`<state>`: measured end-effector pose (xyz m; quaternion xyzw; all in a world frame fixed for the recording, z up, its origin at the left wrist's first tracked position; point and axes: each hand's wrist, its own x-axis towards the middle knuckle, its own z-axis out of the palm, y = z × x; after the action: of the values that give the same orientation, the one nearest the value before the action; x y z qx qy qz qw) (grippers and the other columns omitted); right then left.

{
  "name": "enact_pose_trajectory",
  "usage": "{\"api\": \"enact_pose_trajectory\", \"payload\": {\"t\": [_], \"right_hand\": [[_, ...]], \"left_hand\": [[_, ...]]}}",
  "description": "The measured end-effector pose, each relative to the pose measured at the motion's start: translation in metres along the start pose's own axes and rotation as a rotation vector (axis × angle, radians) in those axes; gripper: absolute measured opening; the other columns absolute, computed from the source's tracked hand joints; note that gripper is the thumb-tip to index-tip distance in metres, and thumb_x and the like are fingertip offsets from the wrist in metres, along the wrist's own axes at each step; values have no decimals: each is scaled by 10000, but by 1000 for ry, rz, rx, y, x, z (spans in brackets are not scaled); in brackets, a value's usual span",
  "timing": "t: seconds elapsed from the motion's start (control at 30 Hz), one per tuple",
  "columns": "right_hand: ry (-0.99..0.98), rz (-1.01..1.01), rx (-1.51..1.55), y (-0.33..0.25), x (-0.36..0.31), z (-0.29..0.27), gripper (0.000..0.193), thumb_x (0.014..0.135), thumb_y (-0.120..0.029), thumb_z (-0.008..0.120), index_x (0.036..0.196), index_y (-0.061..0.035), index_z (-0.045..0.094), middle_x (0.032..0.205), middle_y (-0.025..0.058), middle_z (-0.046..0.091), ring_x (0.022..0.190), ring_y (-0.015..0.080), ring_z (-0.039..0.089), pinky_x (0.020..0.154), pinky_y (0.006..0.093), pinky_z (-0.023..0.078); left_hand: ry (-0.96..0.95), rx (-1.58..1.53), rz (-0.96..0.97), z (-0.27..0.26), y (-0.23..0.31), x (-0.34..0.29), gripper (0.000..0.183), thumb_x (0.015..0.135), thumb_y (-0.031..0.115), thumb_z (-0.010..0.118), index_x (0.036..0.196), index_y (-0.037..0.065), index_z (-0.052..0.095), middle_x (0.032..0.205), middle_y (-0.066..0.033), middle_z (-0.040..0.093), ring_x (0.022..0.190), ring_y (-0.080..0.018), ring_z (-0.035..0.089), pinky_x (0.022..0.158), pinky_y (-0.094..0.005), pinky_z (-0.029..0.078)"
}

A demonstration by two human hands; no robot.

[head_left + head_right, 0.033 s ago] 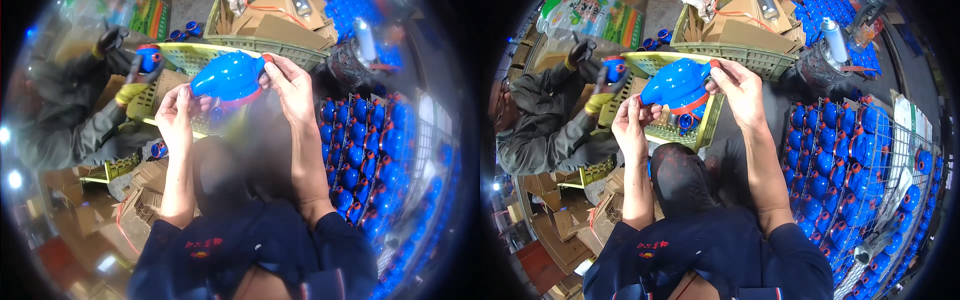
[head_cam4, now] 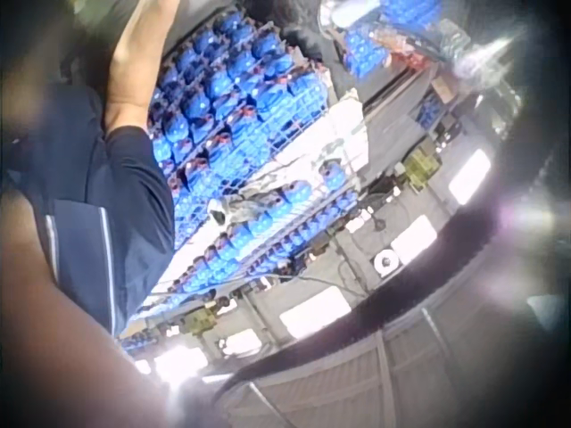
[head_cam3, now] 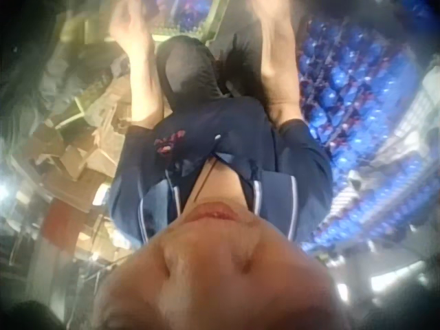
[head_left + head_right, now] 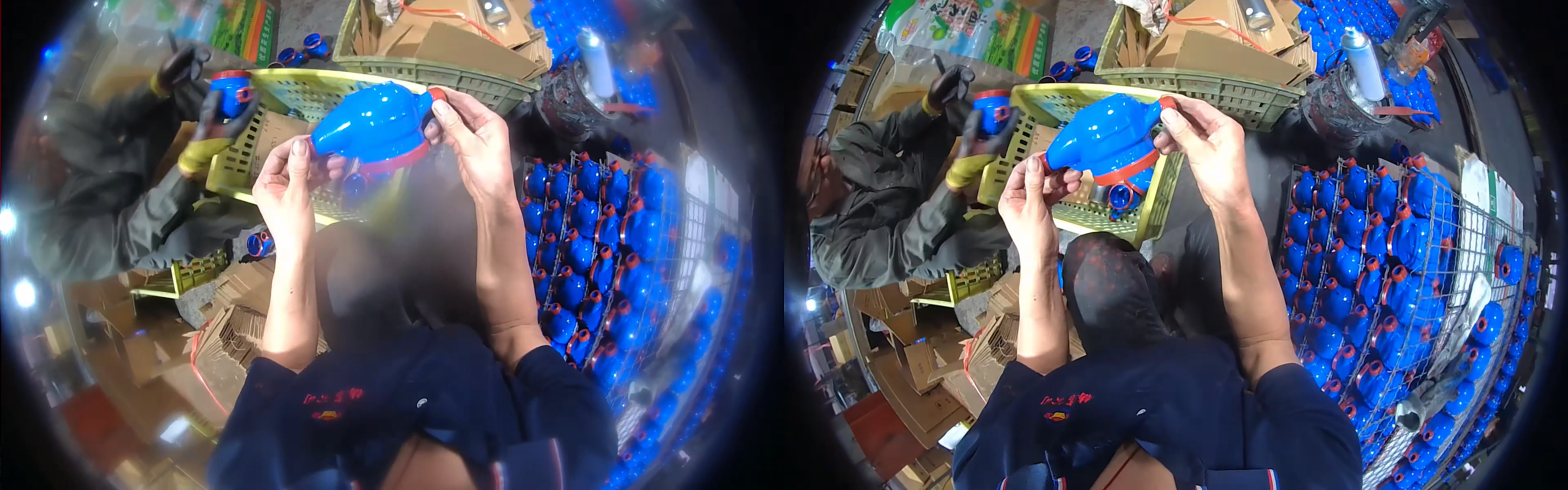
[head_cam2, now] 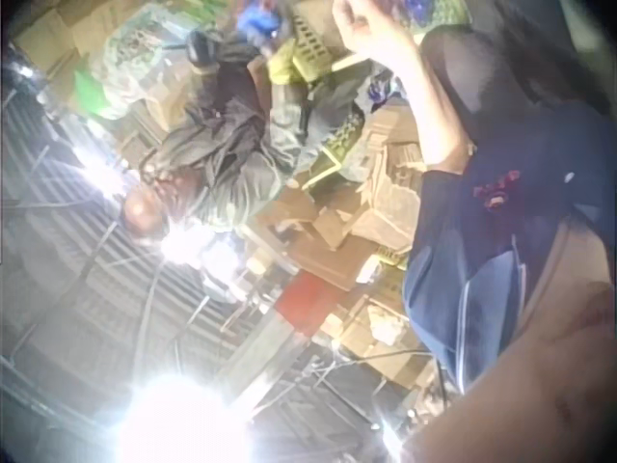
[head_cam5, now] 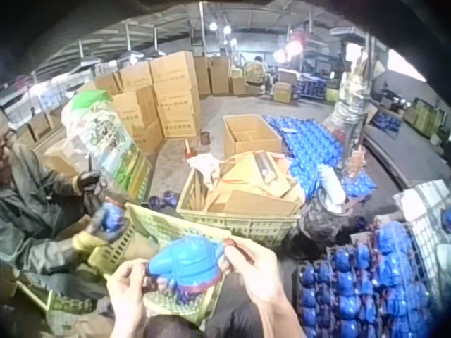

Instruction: The person handles several blue-coated metal castings one at a time, turning them over to view different sides and openings, before placing them into a yellow crate.

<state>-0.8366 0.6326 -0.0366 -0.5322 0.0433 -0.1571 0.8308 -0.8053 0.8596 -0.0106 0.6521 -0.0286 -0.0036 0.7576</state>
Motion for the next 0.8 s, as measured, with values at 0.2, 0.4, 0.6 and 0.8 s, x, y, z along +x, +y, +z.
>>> {"api": "enact_pose_trajectory", "payload": {"t": [0.2,0.4,0.6,0.8], "right_hand": [[40,48,42,10,1,-4,284,949,-109,651,1185,48,641,905,48,669,734,111,633,666,240,500],[55,70,72,13,1,-7,294,949,-114,654,1193,48,636,915,43,663,734,114,630,665,238,497],[43,39,86,11,0,-4,301,948,-100,650,1204,56,625,948,65,671,740,127,637,665,247,504],[45,16,66,11,0,0,291,950,-84,642,1201,60,623,976,85,680,744,138,644,662,251,510]], "left_hand": [[26,41,4,5,4,2,335,986,290,611,1012,-43,638,786,-135,705,680,-193,705,658,-303,592],[3,21,5,10,7,-1,353,994,287,599,1074,-55,637,832,-129,709,715,-188,706,694,-309,594],[-39,-17,2,4,6,-5,352,1007,267,578,1127,-61,628,910,-133,707,767,-192,710,740,-319,599],[-86,-67,-7,-5,3,-5,359,1024,240,538,1195,-70,598,975,-157,706,829,-208,717,782,-326,596]]}}
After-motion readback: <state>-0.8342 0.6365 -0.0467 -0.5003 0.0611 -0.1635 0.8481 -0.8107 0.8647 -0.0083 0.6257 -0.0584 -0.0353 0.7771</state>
